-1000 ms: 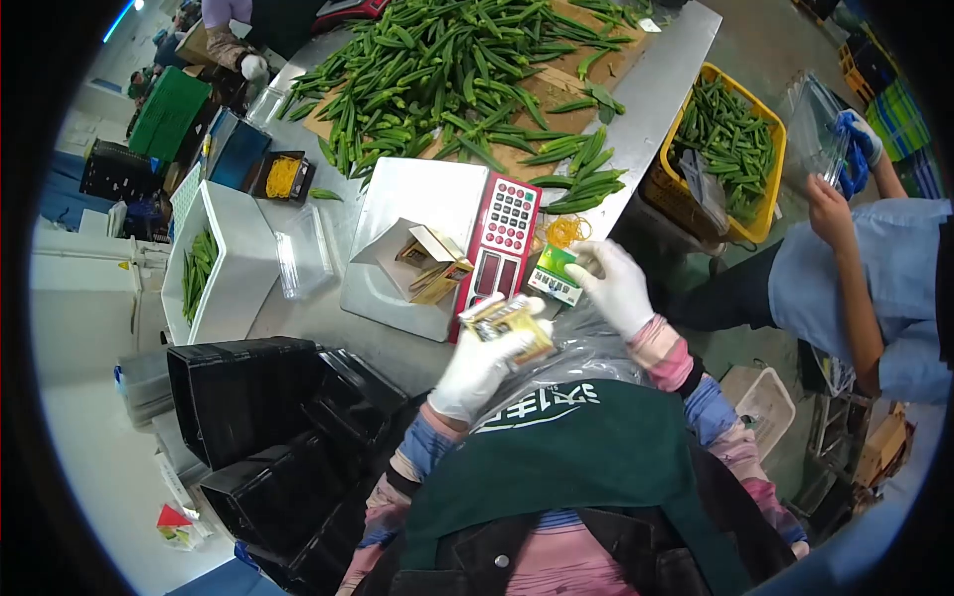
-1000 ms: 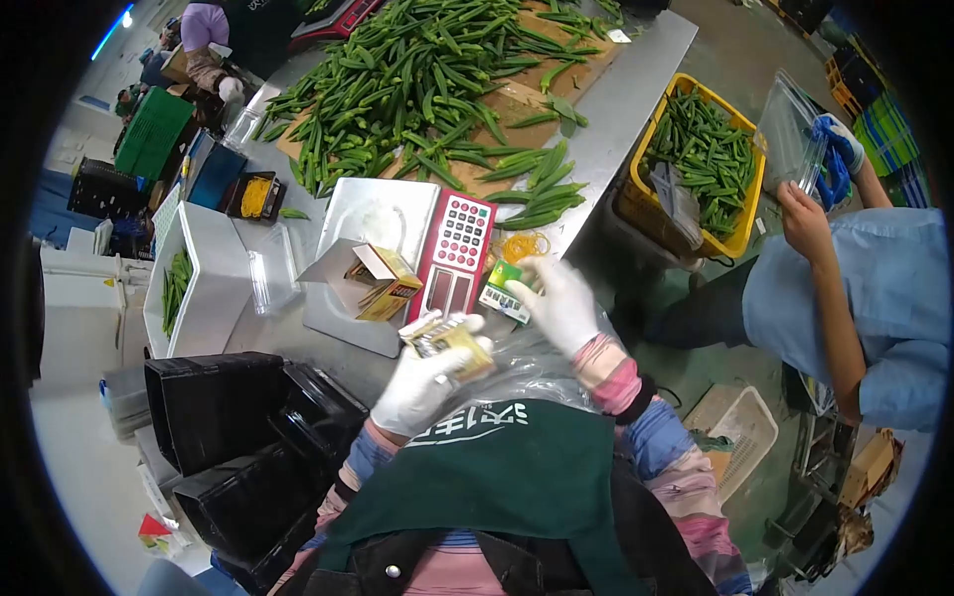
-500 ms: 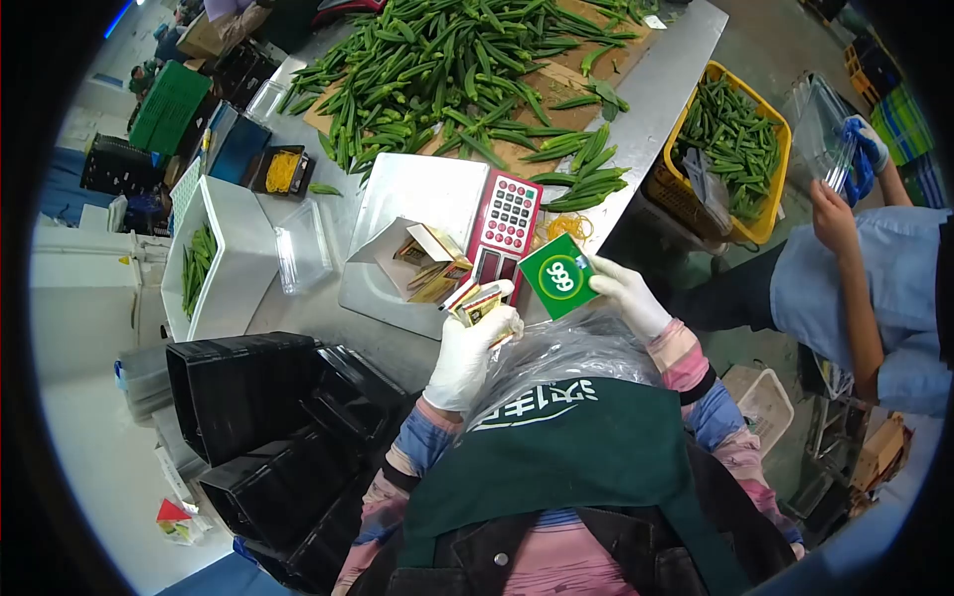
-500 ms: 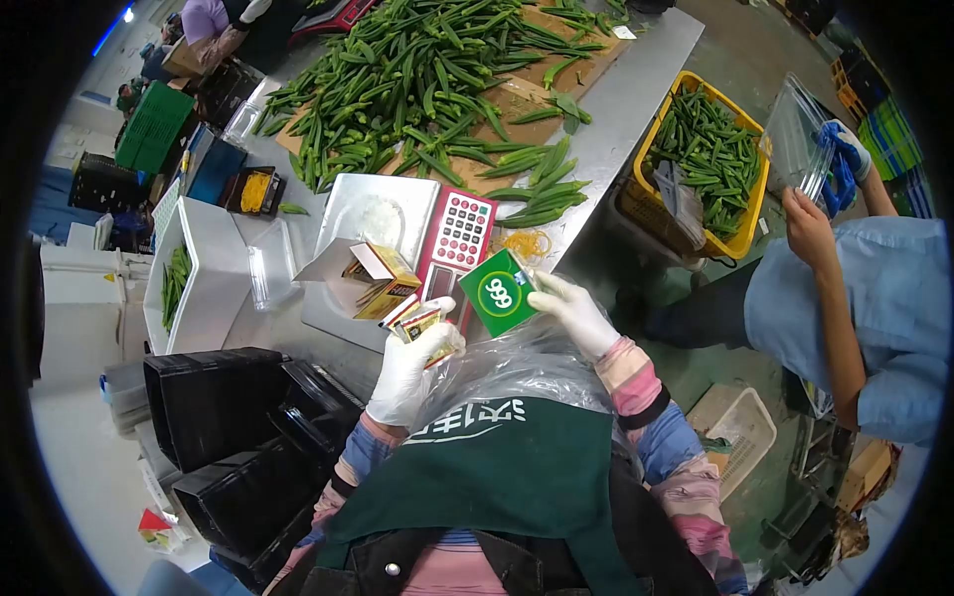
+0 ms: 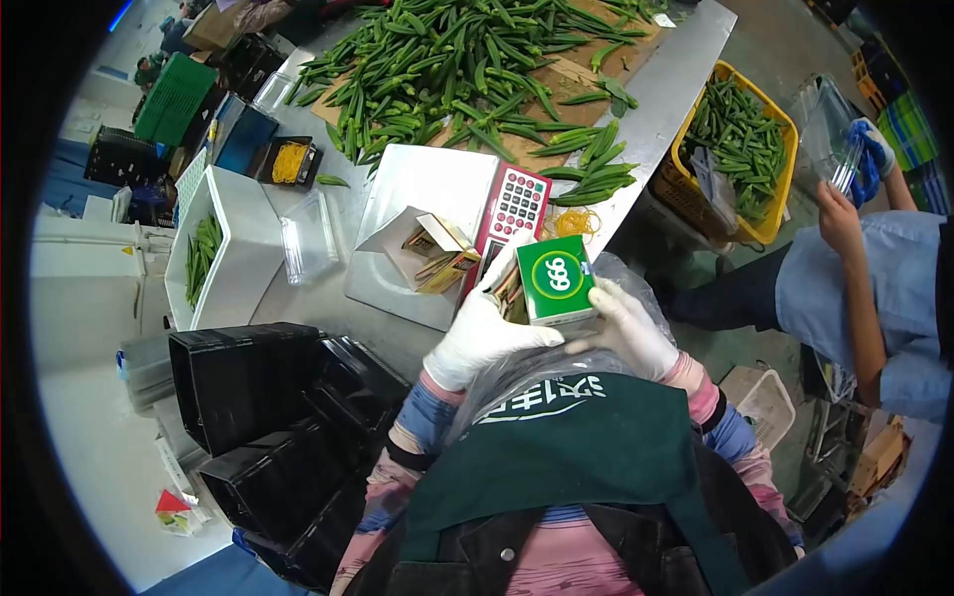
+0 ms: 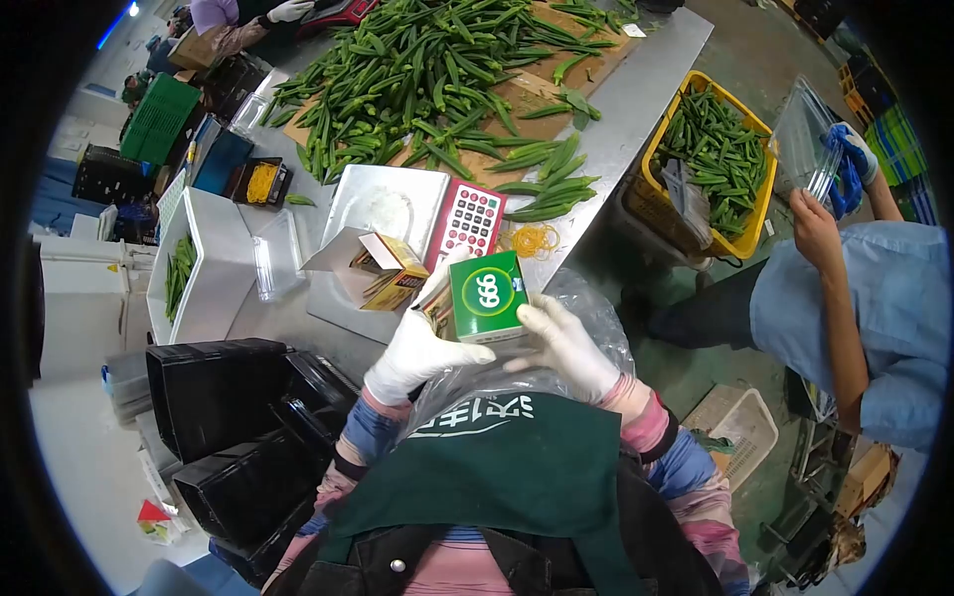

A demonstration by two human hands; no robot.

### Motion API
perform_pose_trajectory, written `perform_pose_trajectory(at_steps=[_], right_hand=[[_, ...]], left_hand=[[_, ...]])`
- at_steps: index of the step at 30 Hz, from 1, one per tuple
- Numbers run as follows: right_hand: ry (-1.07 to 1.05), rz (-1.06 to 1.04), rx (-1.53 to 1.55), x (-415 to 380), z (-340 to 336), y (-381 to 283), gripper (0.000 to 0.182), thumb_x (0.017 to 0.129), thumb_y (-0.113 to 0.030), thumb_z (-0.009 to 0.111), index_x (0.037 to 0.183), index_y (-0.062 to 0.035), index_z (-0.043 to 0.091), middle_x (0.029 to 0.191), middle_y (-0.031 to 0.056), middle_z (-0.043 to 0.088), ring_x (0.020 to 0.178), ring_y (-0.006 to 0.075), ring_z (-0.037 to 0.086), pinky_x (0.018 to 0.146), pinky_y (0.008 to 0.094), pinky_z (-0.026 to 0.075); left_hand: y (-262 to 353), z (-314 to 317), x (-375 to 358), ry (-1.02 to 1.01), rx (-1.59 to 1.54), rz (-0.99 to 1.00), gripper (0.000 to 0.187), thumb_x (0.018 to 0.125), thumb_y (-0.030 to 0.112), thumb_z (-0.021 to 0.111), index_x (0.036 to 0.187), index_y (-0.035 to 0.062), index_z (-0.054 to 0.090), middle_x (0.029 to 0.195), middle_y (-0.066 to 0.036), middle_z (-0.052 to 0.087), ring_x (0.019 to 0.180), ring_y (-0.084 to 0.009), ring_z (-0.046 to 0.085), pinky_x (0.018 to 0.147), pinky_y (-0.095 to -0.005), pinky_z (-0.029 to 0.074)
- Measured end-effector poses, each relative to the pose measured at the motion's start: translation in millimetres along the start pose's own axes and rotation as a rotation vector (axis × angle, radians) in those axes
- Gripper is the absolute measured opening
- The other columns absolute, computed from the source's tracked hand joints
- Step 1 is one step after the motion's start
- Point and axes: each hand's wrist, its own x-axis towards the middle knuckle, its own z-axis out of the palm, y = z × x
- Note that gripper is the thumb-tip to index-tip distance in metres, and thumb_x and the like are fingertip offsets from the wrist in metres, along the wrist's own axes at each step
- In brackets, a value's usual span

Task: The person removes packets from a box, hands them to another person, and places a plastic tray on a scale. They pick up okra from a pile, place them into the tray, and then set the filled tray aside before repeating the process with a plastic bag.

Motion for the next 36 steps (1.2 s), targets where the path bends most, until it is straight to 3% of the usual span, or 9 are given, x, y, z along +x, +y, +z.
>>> perform_pose_trajectory(at_steps=[2, 7, 10, 13, 20, 30, 33, 34, 36], right_hand=[[-0.023, 0.063, -0.085, -7.6, -2.8, 7.2, 0.063, 0.102, -0.032, 0.055, 0.149, 0.0011, 0.029, 0.138, 0.0170, 0.052, 0.110, 0.0265, 0.065, 0.084, 0.0392, 0.058], [0.256, -0.425, -0.727, -23.5, -7.0, -26.5, 0.032, 0.086, -0.019, 0.078, 0.110, 0.0002, 0.070, 0.108, 0.0088, 0.071, 0.102, 0.0165, 0.066, 0.087, 0.0308, 0.053], [-0.030, -0.803, -1.001, -17.4, 1.9, -46.7, 0.049, 0.079, -0.017, 0.081, 0.123, -0.0025, 0.065, 0.122, 0.0152, 0.066, 0.116, 0.0268, 0.062, 0.102, 0.0372, 0.046], [-0.333, -0.712, -1.040, -9.7, 5.8, -49.8, 0.059, 0.078, -0.023, 0.083, 0.130, -0.0023, 0.062, 0.128, 0.0165, 0.063, 0.120, 0.0308, 0.060, 0.104, 0.0388, 0.045], [-0.422, -0.649, -1.310, -25.6, 8.4, -63.2, 0.067, 0.072, -0.033, 0.084, 0.129, -0.0038, 0.063, 0.123, 0.0170, 0.066, 0.105, 0.0347, 0.065, 0.092, 0.0391, 0.052], [-0.206, -1.021, -1.434, -24.0, 11.4, -46.2, 0.035, 0.075, 0.000, 0.062, 0.110, -0.0045, 0.069, 0.074, 0.0089, 0.067, 0.062, 0.0224, 0.067, 0.058, 0.0340, 0.055], [-0.067, -0.594, -0.992, -12.2, 10.8, -53.3, 0.031, 0.086, -0.001, 0.062, 0.116, -0.0048, 0.070, 0.074, 0.0078, 0.069, 0.061, 0.0113, 0.065, 0.061, 0.0273, 0.053], [0.046, -0.536, -1.059, -6.3, 11.9, -53.9, 0.029, 0.086, -0.003, 0.067, 0.115, -0.0039, 0.069, 0.081, 0.0092, 0.069, 0.067, 0.0158, 0.067, 0.066, 0.0286, 0.054], [0.285, -0.980, -1.122, 6.8, 16.8, -43.9, 0.030, 0.082, -0.003, 0.073, 0.112, -0.0029, 0.070, 0.091, 0.0094, 0.068, 0.081, 0.0215, 0.067, 0.073, 0.0307, 0.053]], left_hand=[[-0.4, -22.1, -0.4, -0.129, 0.100, -0.067, 0.107, 0.067, 0.000, 0.089, 0.154, 0.0001, 0.026, 0.152, -0.012, 0.040, 0.140, -0.0205, 0.040, 0.114, -0.0358, 0.036], [9.4, -38.6, -12.0, -0.249, -0.297, -0.294, 0.106, 0.059, 0.014, 0.094, 0.148, -0.0013, 0.038, 0.138, -0.009, 0.056, 0.125, -0.0174, 0.054, 0.109, -0.0339, 0.041], [-2.8, -44.6, -15.4, -0.315, -0.388, -0.386, 0.108, 0.059, 0.021, 0.095, 0.148, -0.0027, 0.038, 0.138, -0.010, 0.056, 0.124, -0.0178, 0.055, 0.108, -0.0329, 0.042], [-14.4, -48.5, -12.6, -0.358, -0.436, -0.445, 0.101, 0.061, 0.024, 0.093, 0.144, -0.0043, 0.042, 0.133, -0.011, 0.059, 0.119, -0.0172, 0.059, 0.102, -0.0317, 0.047], [-42.2, -50.6, -14.7, -0.417, -0.328, -0.455, 0.082, 0.076, 0.028, 0.082, 0.140, -0.0049, 0.045, 0.124, -0.010, 0.063, 0.108, -0.0144, 0.062, 0.093, -0.0279, 0.050], [-49.8, -52.9, -32.8, -0.378, -0.267, -0.510, 0.082, 0.074, 0.041, 0.084, 0.134, -0.0043, 0.051, 0.113, -0.007, 0.066, 0.101, -0.0115, 0.063, 0.087, -0.0268, 0.052], [-28.7, -40.0, -22.6, -0.429, -0.200, -0.506, 0.093, 0.065, 0.038, 0.092, 0.135, -0.0056, 0.050, 0.119, -0.008, 0.065, 0.106, -0.0128, 0.062, 0.091, -0.0296, 0.051], [-26.7, -37.6, -21.7, -0.445, -0.165, -0.504, 0.095, 0.063, 0.037, 0.094, 0.135, -0.0060, 0.049, 0.120, -0.008, 0.065, 0.107, -0.0130, 0.062, 0.092, -0.0301, 0.051], [-40.0, -42.8, -28.5, -0.368, -0.193, -0.451, 0.110, 0.059, 0.041, 0.096, 0.142, -0.0051, 0.042, 0.127, -0.007, 0.061, 0.113, -0.0148, 0.059, 0.097, -0.0317, 0.048]])
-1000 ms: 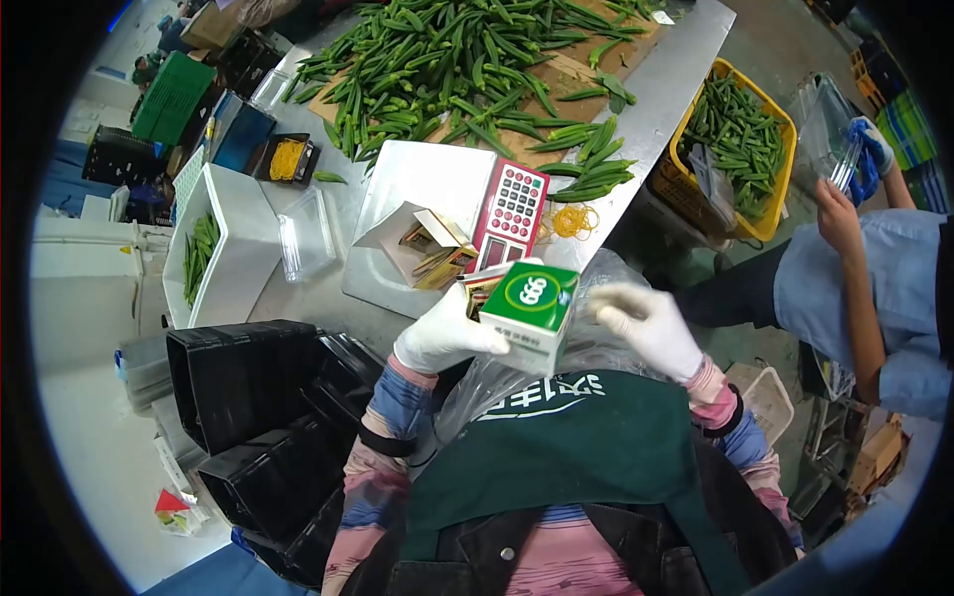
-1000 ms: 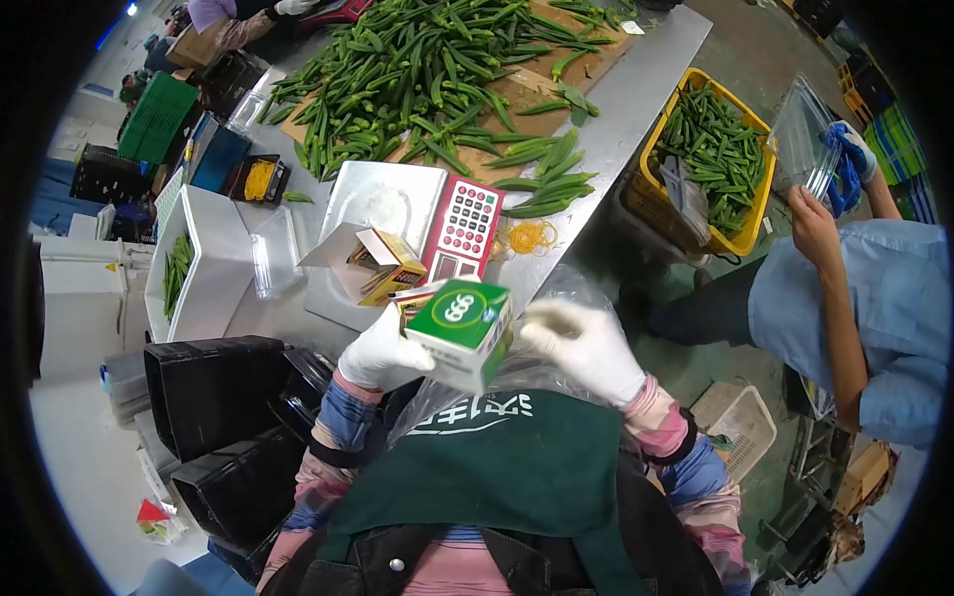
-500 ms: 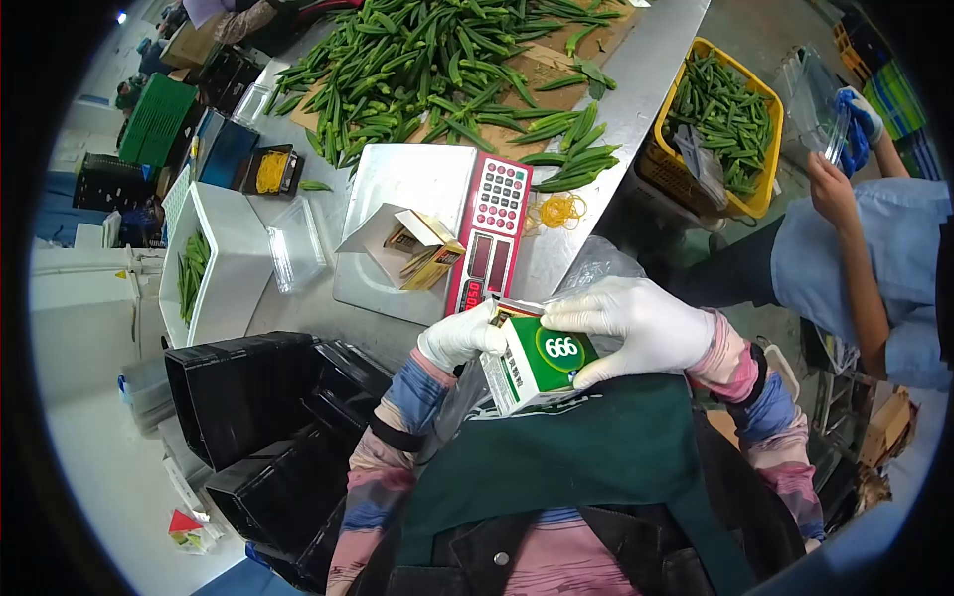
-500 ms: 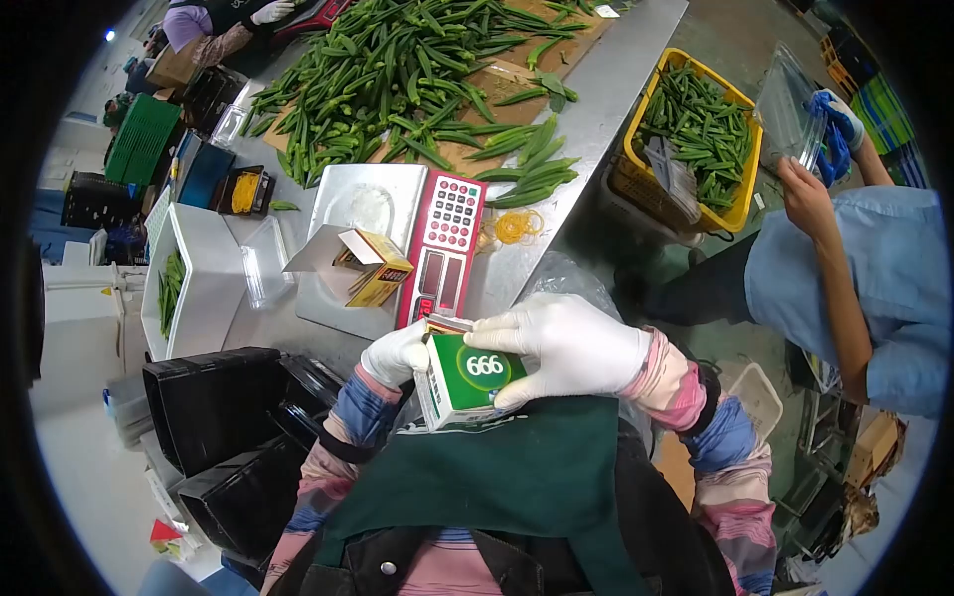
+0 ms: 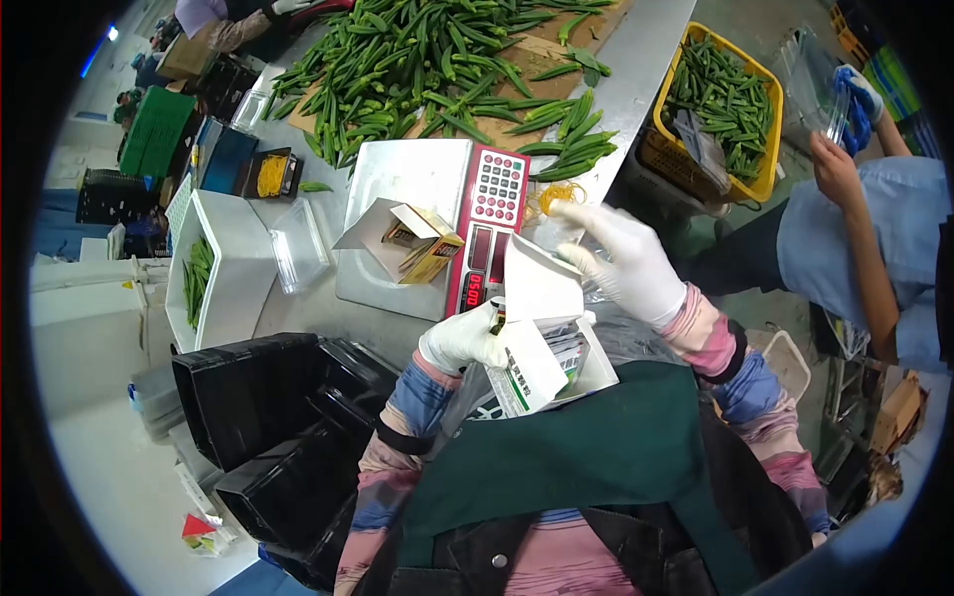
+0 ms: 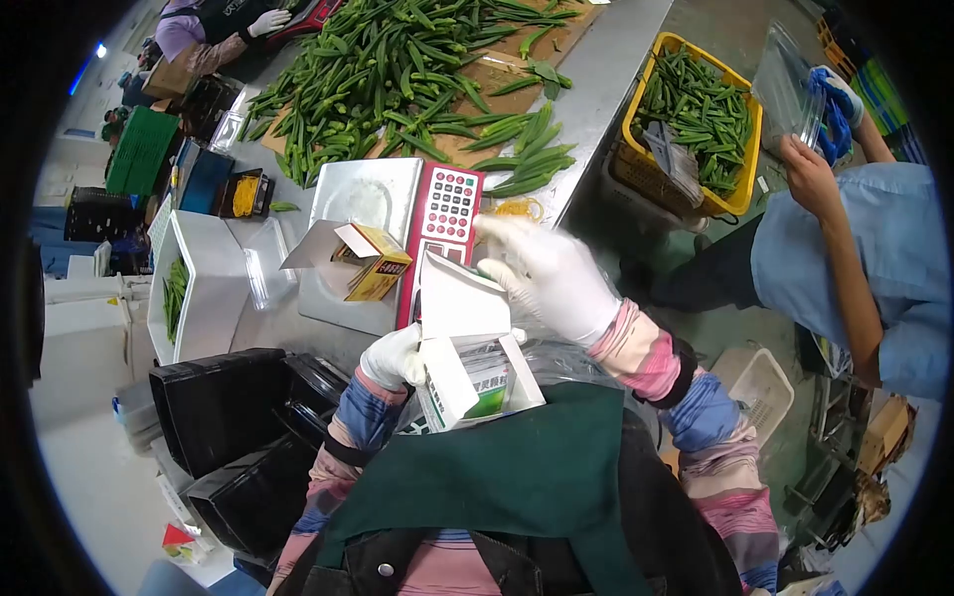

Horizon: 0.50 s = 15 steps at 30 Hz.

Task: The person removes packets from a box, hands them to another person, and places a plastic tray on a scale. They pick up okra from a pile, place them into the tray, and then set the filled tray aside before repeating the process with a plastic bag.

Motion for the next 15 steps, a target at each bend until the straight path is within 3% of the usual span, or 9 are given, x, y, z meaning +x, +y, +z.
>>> perform_pose_trajectory(at_steps=[2, 4, 7, 11, 15], right_hand=[[0.191, -0.176, -0.153, 3.2, -7.4, -4.7, 0.029, 0.079, -0.009, 0.076, 0.108, -0.0072, 0.070, 0.095, 0.0077, 0.066, 0.084, 0.0274, 0.062, 0.074, 0.0353, 0.049], [0.116, -0.155, -0.065, -9.9, -25.0, -18.3, 0.019, 0.076, -0.009, 0.078, 0.094, -0.0111, 0.072, 0.089, 0.0034, 0.065, 0.081, 0.0239, 0.060, 0.073, 0.0345, 0.047], [-0.215, -0.280, -0.059, -22.2, -30.3, -34.9, 0.013, 0.076, -0.017, 0.078, 0.087, -0.0164, 0.071, 0.083, -0.0018, 0.061, 0.078, 0.0194, 0.058, 0.068, 0.0338, 0.044], [-0.294, -0.319, -0.161, -29.4, -28.2, -40.7, 0.016, 0.074, -0.021, 0.078, 0.088, -0.0171, 0.071, 0.086, -0.0034, 0.058, 0.081, 0.0189, 0.056, 0.071, 0.0335, 0.043], [-0.388, -0.287, -0.212, -30.4, -20.2, -35.9, 0.028, 0.069, -0.022, 0.082, 0.095, -0.0171, 0.072, 0.090, -0.0049, 0.060, 0.087, 0.0190, 0.056, 0.075, 0.0352, 0.043]], left_hand=[[-6.0, -2.1, -3.9, 0.001, -0.113, 0.011, 0.116, 0.058, 0.045, 0.096, 0.146, -0.0038, 0.038, 0.132, -0.007, 0.059, 0.117, -0.0157, 0.057, 0.100, -0.0322, 0.046], [-7.0, -2.4, -4.8, -0.023, -0.134, 0.031, 0.120, 0.058, 0.051, 0.094, 0.147, -0.0042, 0.036, 0.136, -0.009, 0.056, 0.121, -0.0170, 0.055, 0.103, -0.0329, 0.044], [-10.9, 2.2, -1.9, -0.010, -0.148, 0.076, 0.119, 0.058, 0.055, 0.093, 0.146, -0.0044, 0.039, 0.134, -0.009, 0.057, 0.118, -0.0155, 0.056, 0.099, -0.0318, 0.046], [-18.8, -5.8, -5.4, 0.020, -0.151, 0.055, 0.119, 0.060, 0.056, 0.092, 0.146, -0.0049, 0.038, 0.129, -0.009, 0.061, 0.110, -0.0126, 0.062, 0.090, -0.0280, 0.051], [-0.2, 23.0, -2.8, 0.041, -0.312, 0.048, 0.116, 0.061, 0.049, 0.092, 0.148, -0.0041, 0.035, 0.132, -0.010, 0.059, 0.113, -0.0154, 0.062, 0.095, -0.0303, 0.052]])
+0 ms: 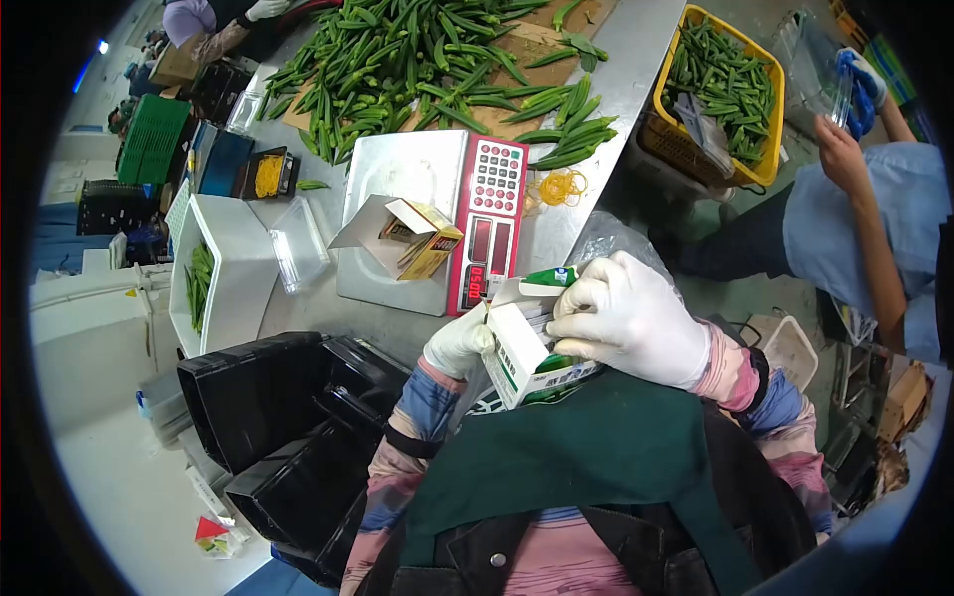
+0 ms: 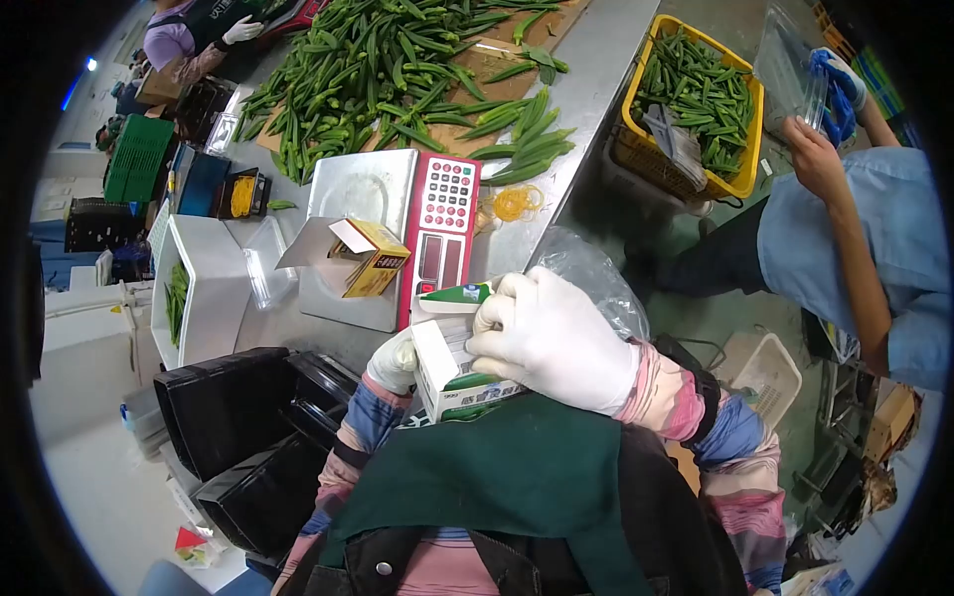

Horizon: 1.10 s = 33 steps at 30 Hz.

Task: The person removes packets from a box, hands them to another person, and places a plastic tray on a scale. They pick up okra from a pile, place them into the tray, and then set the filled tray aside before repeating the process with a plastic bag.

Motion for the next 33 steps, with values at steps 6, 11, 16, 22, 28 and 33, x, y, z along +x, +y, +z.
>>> perform_pose_trajectory(at_steps=[6, 11, 16, 22, 28, 33], right_hand=[[-0.111, 0.121, 0.101, 6.3, 12.9, 8.8, 0.026, 0.067, -0.025, 0.082, 0.085, -0.0158, 0.066, 0.089, -0.0011, 0.060, 0.087, 0.0228, 0.059, 0.075, 0.0372, 0.045], [-0.056, 0.038, 0.267, 7.0, 17.6, 12.4, 0.025, 0.067, -0.014, 0.079, 0.074, -0.0095, 0.056, 0.073, 0.0059, 0.057, 0.075, 0.0304, 0.060, 0.067, 0.0405, 0.047], [-0.038, 0.131, 0.321, -1.4, 5.3, 16.0, 0.021, 0.072, -0.015, 0.079, 0.079, -0.0133, 0.059, 0.075, 0.0009, 0.060, 0.075, 0.0242, 0.056, 0.069, 0.0379, 0.044], [-0.097, 0.151, 0.094, 3.2, 8.6, 5.6, 0.028, 0.068, -0.027, 0.082, 0.088, -0.0167, 0.065, 0.078, -0.0036, 0.060, 0.071, 0.0220, 0.057, 0.072, 0.0354, 0.043], [-0.143, 0.089, 0.349, 5.4, 7.8, 14.6, 0.014, 0.073, -0.018, 0.078, 0.082, -0.0160, 0.068, 0.081, -0.0021, 0.059, 0.082, 0.0194, 0.057, 0.079, 0.0345, 0.041], [0.078, 0.046, 0.426, 3.5, -12.8, 18.8, 0.016, 0.074, -0.006, 0.077, 0.084, -0.0120, 0.067, 0.109, -0.0016, 0.071, 0.108, 0.0204, 0.061, 0.092, 0.0369, 0.042]], left_hand=[[-14.0, -22.5, 0.6, 0.048, -0.006, -0.046, 0.115, 0.061, 0.044, 0.094, 0.148, -0.0027, 0.034, 0.133, -0.011, 0.058, 0.115, -0.0165, 0.062, 0.096, -0.0302, 0.051], [-11.4, -23.3, 0.6, -0.005, -0.033, -0.081, 0.112, 0.062, 0.043, 0.094, 0.146, -0.0037, 0.036, 0.130, -0.011, 0.060, 0.112, -0.0164, 0.064, 0.093, -0.0298, 0.053], [-12.3, -27.6, -3.4, 0.017, 0.015, -0.061, 0.106, 0.063, 0.046, 0.093, 0.142, -0.0048, 0.043, 0.124, -0.010, 0.064, 0.108, -0.0158, 0.065, 0.090, -0.0286, 0.053], [-10.5, -21.3, 1.5, 0.000, 0.045, -0.073, 0.102, 0.063, 0.045, 0.093, 0.139, -0.0049, 0.047, 0.119, -0.009, 0.066, 0.103, -0.0152, 0.067, 0.088, -0.0283, 0.054], [-5.4, -22.4, -5.7, 0.035, 0.098, -0.058, 0.103, 0.060, 0.046, 0.094, 0.137, -0.0057, 0.048, 0.119, -0.009, 0.067, 0.102, -0.0145, 0.067, 0.087, -0.0291, 0.054], [0.8, -4.0, -5.4, 0.071, 0.058, 0.052, 0.102, 0.058, 0.043, 0.095, 0.135, -0.0067, 0.050, 0.113, -0.009, 0.069, 0.100, -0.0149, 0.067, 0.089, -0.0302, 0.054]])
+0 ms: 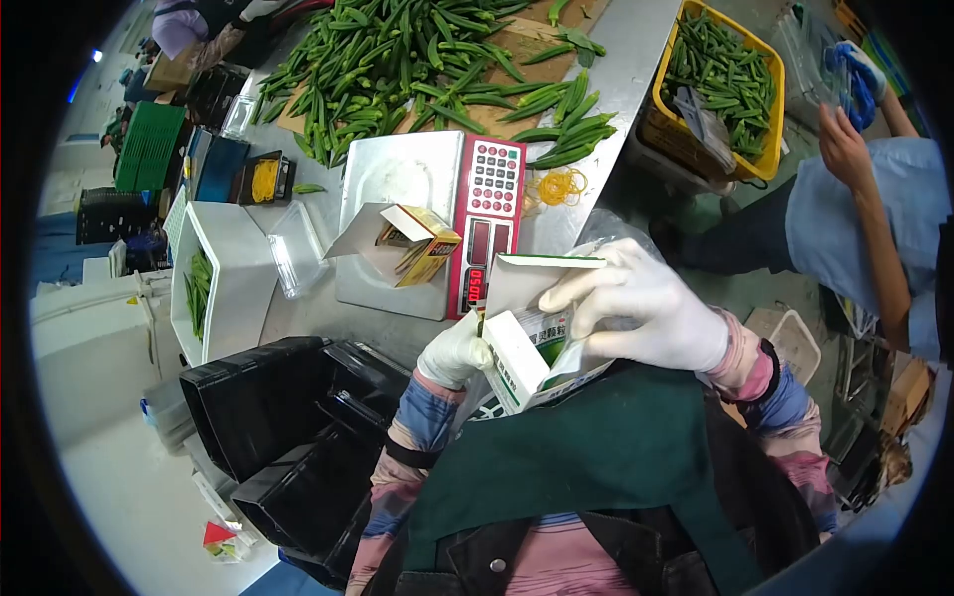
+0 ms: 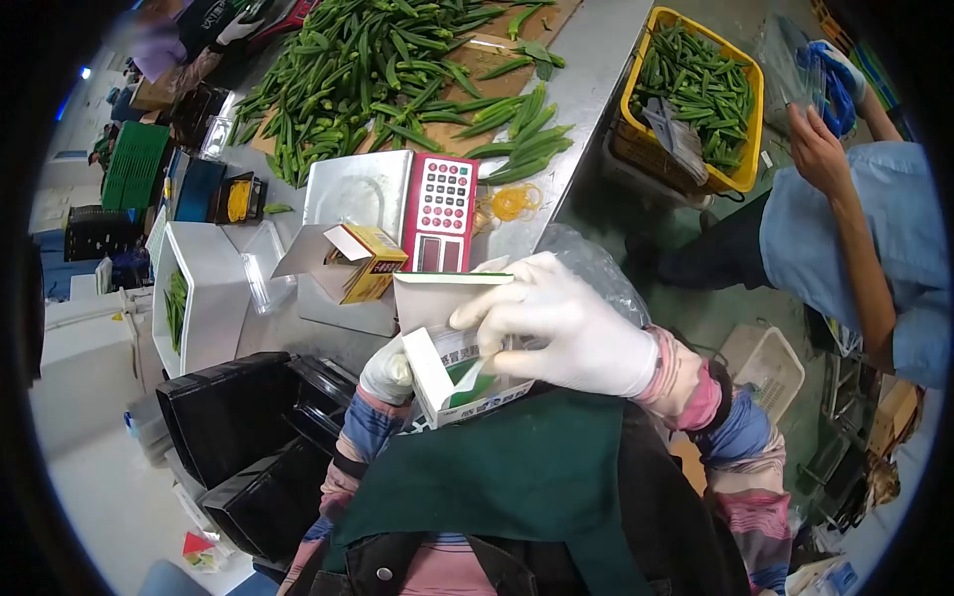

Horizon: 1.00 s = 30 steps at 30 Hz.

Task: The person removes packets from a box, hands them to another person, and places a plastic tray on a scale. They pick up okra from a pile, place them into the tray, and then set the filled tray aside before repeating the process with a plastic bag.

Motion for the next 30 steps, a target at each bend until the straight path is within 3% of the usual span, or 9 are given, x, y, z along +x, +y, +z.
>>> perform_pose_trajectory(at_steps=[2, 4, 6, 10, 12, 16, 20, 21, 30], right_hand=[[0.027, 0.102, 0.216, -2.1, -14.0, -2.1, 0.016, 0.077, -0.001, 0.076, 0.085, -0.0070, 0.063, 0.106, 0.0087, 0.072, 0.096, 0.0201, 0.067, 0.092, 0.0360, 0.045], [0.273, 0.411, 0.513, -6.9, -17.4, -14.0, 0.014, 0.082, 0.004, 0.072, 0.090, -0.0035, 0.064, 0.098, 0.0056, 0.068, 0.093, 0.0137, 0.063, 0.089, 0.0309, 0.049], [0.410, 0.382, 0.718, -5.8, -26.1, -14.2, 0.014, 0.084, 0.008, 0.066, 0.092, -0.0018, 0.060, 0.096, 0.0056, 0.064, 0.091, 0.0120, 0.061, 0.083, 0.0290, 0.050], [0.163, 0.233, 0.932, -15.8, -37.2, -6.4, 0.005, 0.084, -0.003, 0.065, 0.083, -0.0015, 0.061, 0.081, 0.0067, 0.064, 0.076, 0.0121, 0.059, 0.070, 0.0248, 0.046], [0.014, 0.512, 0.922, -12.0, -43.1, -26.8, 0.014, 0.088, -0.010, 0.066, 0.078, 0.0006, 0.066, 0.074, 0.0040, 0.065, 0.069, 0.0081, 0.058, 0.065, 0.0239, 0.045], [-0.120, 0.526, 0.371, -4.4, -5.6, -28.0, 0.014, 0.089, -0.018, 0.072, 0.088, -0.0041, 0.073, 0.062, 0.0021, 0.059, 0.054, 0.0097, 0.054, 0.054, 0.0266, 0.043], [-0.070, 0.099, -0.438, 1.2, 14.6, -9.0, 0.019, 0.081, -0.020, 0.072, 0.097, -0.0098, 0.071, 0.062, 0.0066, 0.063, 0.056, 0.0201, 0.066, 0.054, 0.0327, 0.051], [-0.157, 0.137, -0.486, 4.8, 14.0, -14.8, 0.023, 0.075, -0.024, 0.075, 0.094, -0.0117, 0.069, 0.064, 0.0072, 0.063, 0.061, 0.0273, 0.067, 0.054, 0.0373, 0.052], [-0.230, -0.006, -0.487, 13.7, 17.3, -5.6, 0.017, 0.074, -0.024, 0.073, 0.086, -0.0118, 0.068, 0.071, 0.0032, 0.060, 0.070, 0.0246, 0.065, 0.060, 0.0355, 0.052]], left_hand=[[4.7, -9.2, -3.4, -0.008, 0.077, -0.069, 0.103, 0.058, 0.042, 0.096, 0.135, -0.0069, 0.050, 0.113, -0.009, 0.069, 0.102, -0.0153, 0.066, 0.089, -0.0307, 0.053], [4.7, -16.6, -5.8, -0.006, 0.128, -0.103, 0.105, 0.057, 0.042, 0.096, 0.137, -0.0064, 0.048, 0.115, -0.009, 0.068, 0.104, -0.0156, 0.065, 0.090, -0.0313, 0.053], [2.9, -20.3, -6.1, 0.005, 0.153, -0.100, 0.109, 0.056, 0.042, 0.096, 0.140, -0.0052, 0.046, 0.120, -0.009, 0.065, 0.107, -0.0159, 0.064, 0.092, -0.0320, 0.052], [1.6, -7.6, -3.0, 0.027, 0.071, 0.024, 0.111, 0.056, 0.041, 0.097, 0.143, -0.0034, 0.043, 0.122, -0.009, 0.064, 0.107, -0.0157, 0.063, 0.093, -0.0326, 0.051], [2.9, -8.2, -1.7, 0.009, 0.067, 0.006, 0.111, 0.056, 0.040, 0.097, 0.143, -0.0035, 0.043, 0.123, -0.008, 0.064, 0.108, -0.0155, 0.063, 0.093, -0.0322, 0.051], [3.4, -12.9, -1.3, -0.034, 0.075, -0.038, 0.108, 0.057, 0.036, 0.096, 0.143, -0.0026, 0.043, 0.124, -0.008, 0.064, 0.109, -0.0153, 0.062, 0.093, -0.0316, 0.051], [14.5, 0.5, -4.5, 0.039, 0.134, -0.113, 0.101, 0.060, 0.027, 0.094, 0.143, -0.0005, 0.044, 0.125, -0.008, 0.063, 0.111, -0.0149, 0.061, 0.096, -0.0317, 0.049], [17.9, 6.2, -3.0, 0.034, 0.143, -0.117, 0.100, 0.060, 0.025, 0.094, 0.144, 0.0000, 0.045, 0.125, -0.007, 0.064, 0.111, -0.0148, 0.061, 0.097, -0.0317, 0.049], [24.4, 11.6, -7.2, 0.033, 0.152, -0.081, 0.104, 0.062, 0.028, 0.095, 0.145, 0.0002, 0.041, 0.127, -0.007, 0.062, 0.114, -0.0147, 0.059, 0.100, -0.0313, 0.046]])
